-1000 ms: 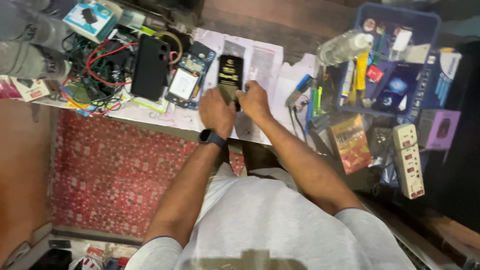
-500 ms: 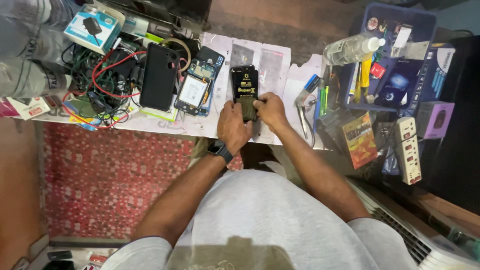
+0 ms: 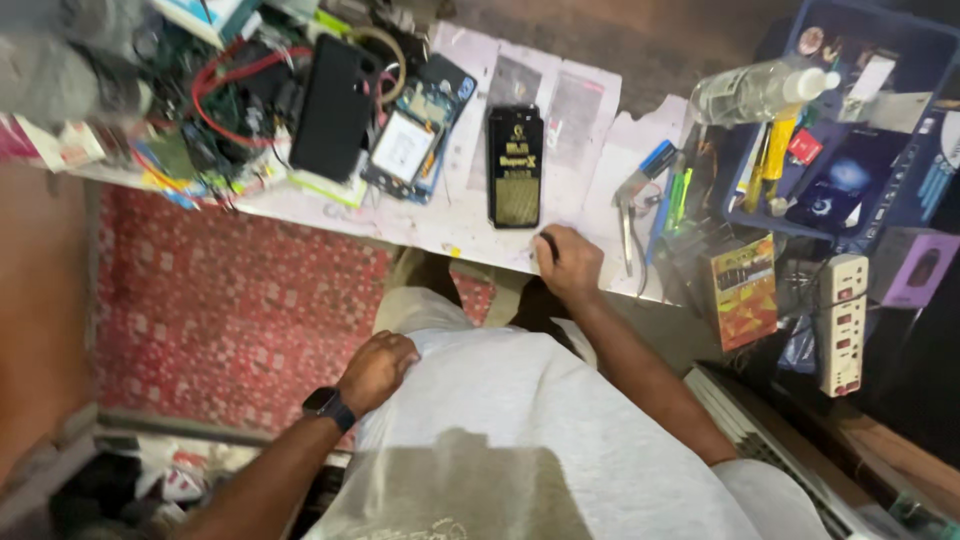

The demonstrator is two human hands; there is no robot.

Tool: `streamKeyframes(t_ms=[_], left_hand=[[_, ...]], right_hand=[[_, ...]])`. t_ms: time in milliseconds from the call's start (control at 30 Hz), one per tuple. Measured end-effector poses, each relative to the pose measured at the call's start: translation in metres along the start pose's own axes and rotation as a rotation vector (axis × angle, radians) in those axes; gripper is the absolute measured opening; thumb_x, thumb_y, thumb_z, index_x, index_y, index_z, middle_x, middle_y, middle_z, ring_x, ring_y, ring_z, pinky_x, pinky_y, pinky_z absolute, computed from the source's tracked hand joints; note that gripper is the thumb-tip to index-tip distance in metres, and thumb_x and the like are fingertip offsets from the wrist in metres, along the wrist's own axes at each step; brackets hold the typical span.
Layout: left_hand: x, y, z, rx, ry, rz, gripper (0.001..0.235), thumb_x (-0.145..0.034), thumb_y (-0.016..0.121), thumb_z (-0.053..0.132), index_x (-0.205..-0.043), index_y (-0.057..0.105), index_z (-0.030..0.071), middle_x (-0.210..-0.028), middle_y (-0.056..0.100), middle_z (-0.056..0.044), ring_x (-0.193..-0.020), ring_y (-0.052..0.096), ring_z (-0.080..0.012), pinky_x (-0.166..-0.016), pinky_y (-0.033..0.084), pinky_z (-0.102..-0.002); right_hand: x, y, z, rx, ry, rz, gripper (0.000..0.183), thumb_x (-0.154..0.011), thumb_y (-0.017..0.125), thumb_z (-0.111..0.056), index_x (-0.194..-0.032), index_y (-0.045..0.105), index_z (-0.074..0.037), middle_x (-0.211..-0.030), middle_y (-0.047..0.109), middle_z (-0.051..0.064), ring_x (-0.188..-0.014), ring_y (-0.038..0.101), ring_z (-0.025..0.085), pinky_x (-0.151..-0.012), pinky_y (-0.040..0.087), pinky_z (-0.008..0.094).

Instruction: The person wipes the back and sides of a black smartphone using a blue plastic tool. They repeatedly rub the device's surfaces and edges, then place it on the table and continue wiping another section.

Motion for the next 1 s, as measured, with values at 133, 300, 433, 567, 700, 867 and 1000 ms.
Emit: streamKeyframes(t_ms=[133, 300, 433, 567, 700, 867, 1000], left_hand=[[0.031, 0.065, 0.035, 0.369, -0.169, 0.103, 0.013, -0.095, 0.057, 0.007, -0.094, 0.069, 0.004, -0.088, 0.071, -0.009, -0.086, 0.065, -0.0231, -0.078, 0.054, -0.036], [0.090, 0.138, 0.095, 0.841, -0.401, 0.000, 0.009, -0.090, 0.070, 0.010, -0.087, 0.071, 0.002, -0.080, 0.071, -0.002, -0.077, 0.059, -0.0089, -0.069, 0.053, -0.032], [0.108, 0.198, 0.044, 0.723, -0.699, 0.474, 0.014, -0.092, 0.064, 0.012, -0.089, 0.074, 0.003, -0.080, 0.067, 0.000, -0.070, 0.054, -0.0087, -0.063, 0.047, -0.029], [0.145, 0.255, -0.077, 0.822, -0.745, 0.967, 0.022, -0.104, 0.062, 0.017, -0.095, 0.068, -0.001, -0.080, 0.059, -0.005, -0.071, 0.050, -0.0125, -0.062, 0.042, -0.032], [0.157, 0.325, -0.177, 0.903, -1.036, 0.687, 0.022, -0.102, 0.063, 0.020, -0.100, 0.068, -0.001, -0.083, 0.060, -0.008, -0.074, 0.052, -0.0159, -0.064, 0.044, -0.035], [0.131, 0.393, -0.223, 0.999, -1.097, 0.429, 0.025, -0.101, 0.064, 0.023, -0.106, 0.068, 0.000, -0.088, 0.062, -0.012, -0.077, 0.054, -0.0202, -0.068, 0.045, -0.038], [0.118, 0.437, -0.236, 1.069, -1.085, 0.351, 0.029, -0.099, 0.064, 0.026, -0.111, 0.069, 0.000, -0.091, 0.064, -0.015, -0.079, 0.055, -0.0237, -0.070, 0.046, -0.041]], right_hand=[[0.010, -0.001, 0.012, -0.089, -0.107, 0.040, 0.014, -0.095, 0.073, -0.010, -0.105, 0.065, -0.003, -0.089, 0.069, 0.015, -0.078, 0.068, 0.037, -0.070, 0.055, 0.044], [0.020, -0.004, 0.030, -0.145, -0.173, 0.079, 0.015, -0.096, 0.071, -0.010, -0.108, 0.064, -0.003, -0.094, 0.069, 0.017, -0.080, 0.068, 0.037, -0.072, 0.056, 0.044], [0.020, 0.005, 0.032, -0.184, -0.160, 0.076, 0.016, -0.096, 0.073, -0.010, -0.108, 0.066, -0.002, -0.088, 0.069, 0.017, -0.071, 0.067, 0.033, -0.066, 0.053, 0.043], [0.029, 0.015, 0.043, -0.133, -0.119, 0.015, 0.014, -0.098, 0.070, -0.010, -0.108, 0.066, -0.001, -0.084, 0.068, 0.015, -0.067, 0.065, 0.029, -0.064, 0.051, 0.042], [0.035, 0.023, 0.045, -0.056, -0.197, -0.023, 0.014, -0.105, 0.067, -0.008, -0.114, 0.064, 0.003, -0.098, 0.068, 0.015, -0.087, 0.066, 0.026, -0.079, 0.054, 0.038], [0.036, 0.020, 0.046, -0.023, -0.135, -0.135, 0.020, -0.109, 0.059, -0.006, -0.123, 0.060, 0.008, -0.113, 0.066, 0.014, -0.105, 0.065, 0.023, -0.092, 0.055, 0.037], [0.035, 0.018, 0.059, 0.116, -0.187, -0.164, 0.019, -0.116, 0.054, -0.011, -0.117, 0.058, 0.008, -0.104, 0.061, 0.012, -0.092, 0.059, 0.020, -0.082, 0.052, 0.035]])
Point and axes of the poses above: each hand's wrist, its own x-axis away from the middle knuckle, its own y-axis out of the palm, z = x × y, the point moved 2 cm from there along -x, towards the middle knuckle
